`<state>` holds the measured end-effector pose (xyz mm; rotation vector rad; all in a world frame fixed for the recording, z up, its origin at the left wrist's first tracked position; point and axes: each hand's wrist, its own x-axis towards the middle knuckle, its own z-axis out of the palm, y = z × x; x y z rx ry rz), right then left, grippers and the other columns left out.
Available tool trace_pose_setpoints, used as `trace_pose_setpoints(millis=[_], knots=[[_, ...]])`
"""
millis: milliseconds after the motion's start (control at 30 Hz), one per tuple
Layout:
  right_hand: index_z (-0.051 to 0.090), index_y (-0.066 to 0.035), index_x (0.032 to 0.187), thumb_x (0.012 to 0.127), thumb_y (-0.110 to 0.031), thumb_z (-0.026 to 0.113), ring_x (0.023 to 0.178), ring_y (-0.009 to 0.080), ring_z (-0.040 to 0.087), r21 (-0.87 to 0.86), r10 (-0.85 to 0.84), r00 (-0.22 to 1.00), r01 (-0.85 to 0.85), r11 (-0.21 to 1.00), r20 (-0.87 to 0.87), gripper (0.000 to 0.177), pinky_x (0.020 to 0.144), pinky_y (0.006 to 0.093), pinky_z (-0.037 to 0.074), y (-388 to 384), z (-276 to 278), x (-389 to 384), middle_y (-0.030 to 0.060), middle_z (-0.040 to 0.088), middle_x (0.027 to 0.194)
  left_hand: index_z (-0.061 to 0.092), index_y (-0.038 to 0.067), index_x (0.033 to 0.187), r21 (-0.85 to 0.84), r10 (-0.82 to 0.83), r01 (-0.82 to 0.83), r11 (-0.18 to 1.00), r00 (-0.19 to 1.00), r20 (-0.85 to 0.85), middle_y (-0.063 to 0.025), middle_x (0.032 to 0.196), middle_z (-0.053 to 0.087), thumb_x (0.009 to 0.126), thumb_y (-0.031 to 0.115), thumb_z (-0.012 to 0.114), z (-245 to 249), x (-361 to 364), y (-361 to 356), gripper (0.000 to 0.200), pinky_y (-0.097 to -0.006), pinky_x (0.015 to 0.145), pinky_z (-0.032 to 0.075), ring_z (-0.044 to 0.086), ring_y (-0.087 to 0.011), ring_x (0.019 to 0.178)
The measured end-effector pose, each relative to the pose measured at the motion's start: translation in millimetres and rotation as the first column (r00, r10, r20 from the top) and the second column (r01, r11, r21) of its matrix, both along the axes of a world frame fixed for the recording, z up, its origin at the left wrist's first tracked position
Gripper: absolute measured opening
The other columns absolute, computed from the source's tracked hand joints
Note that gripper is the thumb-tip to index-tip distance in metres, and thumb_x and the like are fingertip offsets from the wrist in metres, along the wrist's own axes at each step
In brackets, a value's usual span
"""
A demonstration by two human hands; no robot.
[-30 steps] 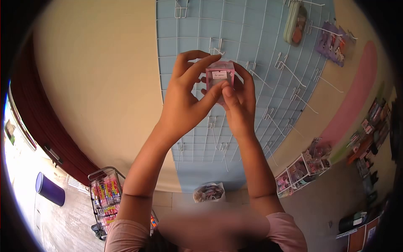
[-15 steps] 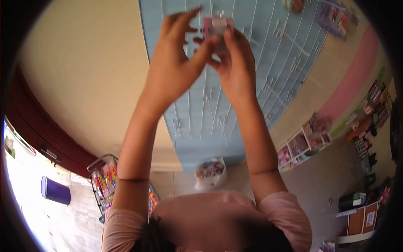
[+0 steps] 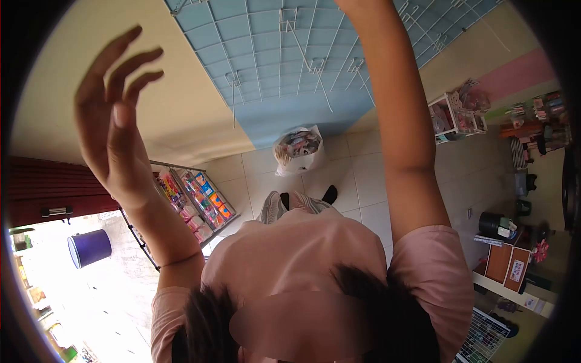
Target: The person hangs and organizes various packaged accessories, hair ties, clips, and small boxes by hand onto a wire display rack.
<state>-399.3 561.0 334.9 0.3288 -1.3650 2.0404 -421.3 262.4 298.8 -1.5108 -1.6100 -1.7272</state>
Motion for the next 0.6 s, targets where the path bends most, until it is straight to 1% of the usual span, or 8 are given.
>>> trace_pose_setpoints(millis=[100, 200, 267, 367, 400, 467, 533, 600], knots=[[0.047, 0.001, 0.122, 0.093, -0.027, 0.056, 0.112, 0.0272, 0.054, 0.109, -0.139, 0.990, 0.143, 0.984, -0.038, 0.041, 0.097, 0.0412, 0.045, -27.7, -20.8, 55.2, 0.0162, 0.054, 0.116, 0.055, 0.000, 0.117, 0.004, -0.074, 0.074, 0.997, 0.980, 0.186, -0.0259, 0.120, 0.054, 0.093, 0.027, 0.049, -51.5, -3.7, -14.1, 0.037, -0.0396, 0.082, 0.049, 0.062, -0.0270, 0.096], [0.051, 0.002, 0.115, 0.091, -0.029, 0.059, 0.077, 0.0230, 0.061, 0.362, -0.216, 0.966, 0.252, 0.898, -0.139, 0.040, 0.070, 0.0354, 0.052, -40.2, -46.9, 106.2, 0.0149, 0.062, 0.097, 0.058, -0.001, 0.102, -0.040, 0.206, -0.204, 0.978, 0.928, 0.310, -0.0169, 0.106, 0.058, 0.092, 0.006, 0.046, -106.0, 2.6, -24.1, 0.017, -0.0326, 0.077, 0.049, 0.061, -0.0210, 0.086], [0.056, 0.002, 0.109, 0.090, -0.026, 0.060, 0.081, 0.0240, 0.062, 0.277, 0.349, 0.933, -0.361, 0.891, 0.093, 0.034, 0.072, 0.0345, 0.050, -43.2, -66.5, 149.2, 0.0140, 0.063, 0.091, 0.059, -0.002, 0.098, 0.031, 0.326, -0.347, 0.937, 0.906, 0.270, -0.0134, 0.098, 0.058, 0.088, -0.009, 0.044, -157.1, 5.7, -31.6, 0.019, -0.0267, 0.066, 0.049, 0.058, -0.0167, 0.074], [0.058, 0.000, 0.100, 0.089, -0.021, 0.062, 0.079, 0.0152, 0.063, 0.040, 0.581, 0.500, -0.779, 0.626, 0.642, 0.024, 0.074, 0.0267, 0.050, -43.4, -110.3, 178.1, 0.0085, 0.063, 0.088, 0.057, 0.000, 0.093, -0.051, 0.420, -0.455, 0.889, 0.765, 0.489, -0.0098, 0.093, 0.056, 0.088, -0.010, 0.044, -232.6, 22.1, -38.7, 0.018, -0.0241, 0.062, 0.047, 0.053, -0.0122, 0.069], [0.059, 0.000, 0.099, 0.089, -0.025, 0.063, 0.078, 0.0141, 0.063, -0.108, 0.546, 0.313, -0.788, 0.606, 0.777, 0.027, 0.073, 0.0260, 0.050, -41.8, -140.4, 183.0, 0.0076, 0.063, 0.087, 0.057, 0.000, 0.092, -0.101, 0.428, -0.462, 0.881, 0.690, 0.584, -0.0088, 0.093, 0.056, 0.089, -0.009, 0.044, -259.4, 26.8, -39.3, 0.016, -0.0237, 0.061, 0.046, 0.053, -0.0108, 0.068], [0.060, -0.002, 0.095, 0.090, -0.030, 0.062, 0.076, 0.0118, 0.061, -0.114, 0.326, 0.212, -0.654, 0.748, 0.921, 0.029, 0.068, 0.0270, 0.048, -33.1, -235.7, 194.8, 0.0051, 0.063, 0.082, 0.056, 0.001, 0.093, -0.265, 0.495, -0.434, 0.861, 0.595, 0.633, -0.0065, 0.091, 0.057, 0.090, -0.007, 0.044, -302.0, 42.2, -37.0, 0.015, -0.0227, 0.061, 0.046, 0.053, -0.0094, 0.068], [0.062, -0.002, 0.095, 0.088, -0.033, 0.062, 0.076, 0.0145, 0.062, 0.154, -0.143, 0.068, -0.605, 0.781, 0.987, 0.032, 0.069, 0.0305, 0.049, -20.5, -329.8, 215.4, 0.0063, 0.065, 0.081, 0.056, 0.002, 0.095, -0.391, 0.539, -0.372, 0.842, 0.546, 0.641, -0.0060, 0.088, 0.060, 0.090, -0.005, 0.044, -336.0, 61.2, -26.2, 0.015, -0.0235, 0.061, 0.047, 0.055, -0.0099, 0.064], [0.063, -0.001, 0.094, 0.085, -0.038, 0.065, 0.076, 0.0200, 0.064, 0.291, -0.402, 0.044, -0.762, 0.578, 0.914, 0.038, 0.070, 0.0332, 0.050, -9.6, -395.3, 238.1, 0.0108, 0.067, 0.082, 0.057, 0.003, 0.096, -0.550, 0.588, -0.248, 0.797, 0.528, 0.613, -0.0064, 0.087, 0.061, 0.089, -0.005, 0.045, -366.1, 80.5, -18.1, 0.017, -0.0233, 0.061, 0.047, 0.055, -0.0103, 0.064]])
